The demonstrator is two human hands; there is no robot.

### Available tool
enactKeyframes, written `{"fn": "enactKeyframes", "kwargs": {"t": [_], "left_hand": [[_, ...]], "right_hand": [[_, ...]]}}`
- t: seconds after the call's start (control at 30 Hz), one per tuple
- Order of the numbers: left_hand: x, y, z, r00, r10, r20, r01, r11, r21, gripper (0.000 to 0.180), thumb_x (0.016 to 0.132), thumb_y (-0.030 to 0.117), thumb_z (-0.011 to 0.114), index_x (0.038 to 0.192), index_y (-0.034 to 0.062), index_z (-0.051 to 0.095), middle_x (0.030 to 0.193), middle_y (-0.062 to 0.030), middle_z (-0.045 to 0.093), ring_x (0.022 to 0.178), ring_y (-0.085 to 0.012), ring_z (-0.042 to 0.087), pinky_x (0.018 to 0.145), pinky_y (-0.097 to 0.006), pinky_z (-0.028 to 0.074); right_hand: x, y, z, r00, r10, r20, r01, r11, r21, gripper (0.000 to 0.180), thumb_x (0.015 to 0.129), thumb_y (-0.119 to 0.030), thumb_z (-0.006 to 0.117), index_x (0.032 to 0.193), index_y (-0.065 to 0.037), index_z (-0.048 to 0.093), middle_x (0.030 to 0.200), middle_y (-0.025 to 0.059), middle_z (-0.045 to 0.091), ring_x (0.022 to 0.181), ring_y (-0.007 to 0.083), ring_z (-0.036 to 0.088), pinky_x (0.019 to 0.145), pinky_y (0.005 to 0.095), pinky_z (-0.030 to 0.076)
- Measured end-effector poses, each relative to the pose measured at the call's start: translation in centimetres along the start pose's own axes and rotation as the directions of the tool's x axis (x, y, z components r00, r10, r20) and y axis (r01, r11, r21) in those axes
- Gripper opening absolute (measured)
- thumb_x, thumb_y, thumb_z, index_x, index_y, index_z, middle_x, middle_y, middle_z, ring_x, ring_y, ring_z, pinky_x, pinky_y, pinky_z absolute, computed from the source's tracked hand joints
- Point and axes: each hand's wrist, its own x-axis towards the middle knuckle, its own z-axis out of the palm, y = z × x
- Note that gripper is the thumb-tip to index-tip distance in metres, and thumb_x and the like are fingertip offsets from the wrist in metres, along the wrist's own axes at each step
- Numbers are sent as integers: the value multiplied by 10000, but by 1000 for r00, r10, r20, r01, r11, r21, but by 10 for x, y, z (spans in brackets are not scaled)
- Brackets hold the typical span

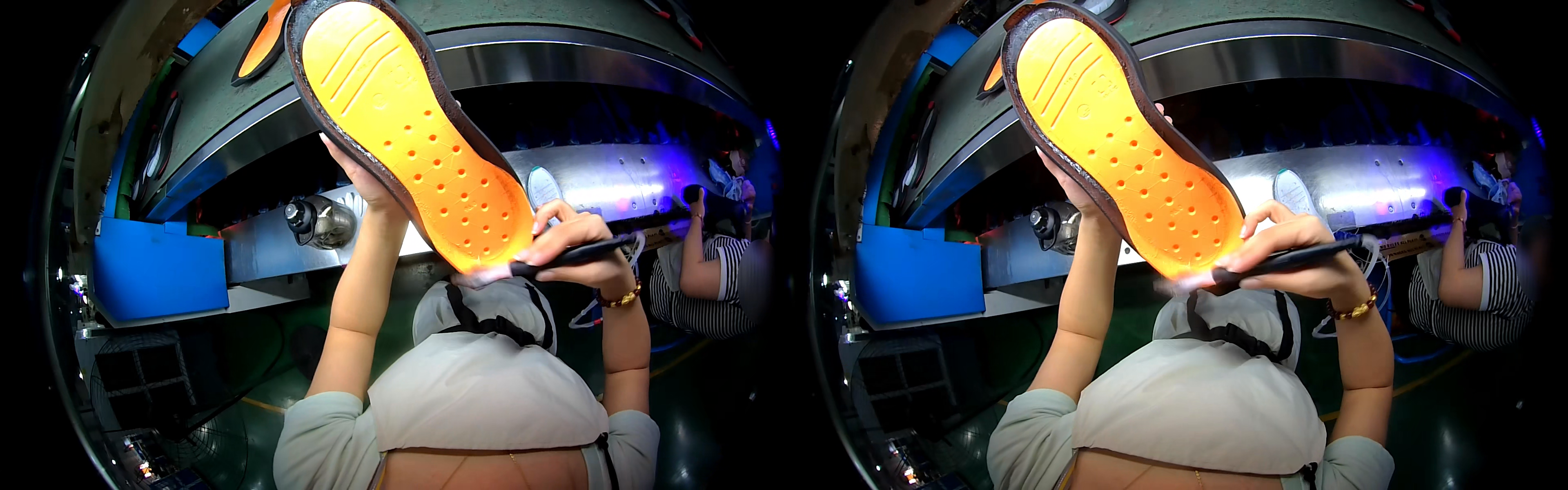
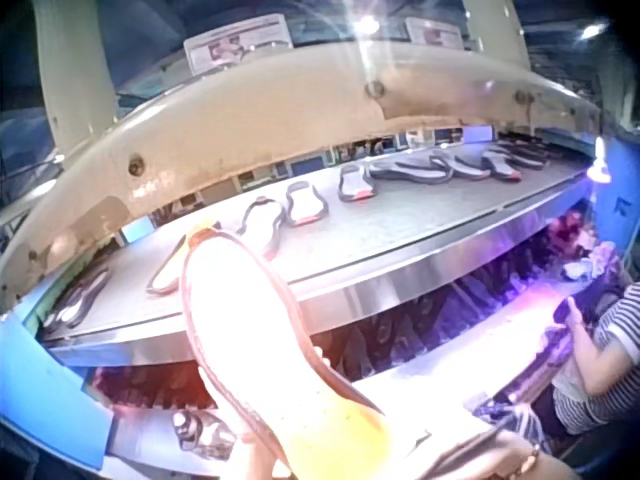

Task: The person paints the soles of multiple shoes using a brush. They pick up each shoe from a conveyor belt, apply paint to the sole, and place it back on the belt. The shoes vary in color, including gray and orange soles.

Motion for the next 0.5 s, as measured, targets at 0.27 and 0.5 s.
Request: {"fn": "enactKeyframes", "kwargs": {"t": [0.27,0.5], "left_hand": [[-47,-14,41,976,-87,201,164,899,-405,773,769,647,346,1287,74,301,1301,-71,362,1146,-229,407,963,-360,322],[-51,-4,12,920,-315,233,379,867,-324,514,751,319,507,1145,-9,460,1085,-181,538,945,-286,564,832,-372,451]], "right_hand": [[2,5,19,913,308,-268,-84,784,615,198,644,50,607,838,14,593,826,114,550,848,206,549,844,307,420],[7,-12,13,996,80,33,-85,976,200,232,628,30,666,854,-17,646,878,95,637,728,123,542,677,247,417]]}}
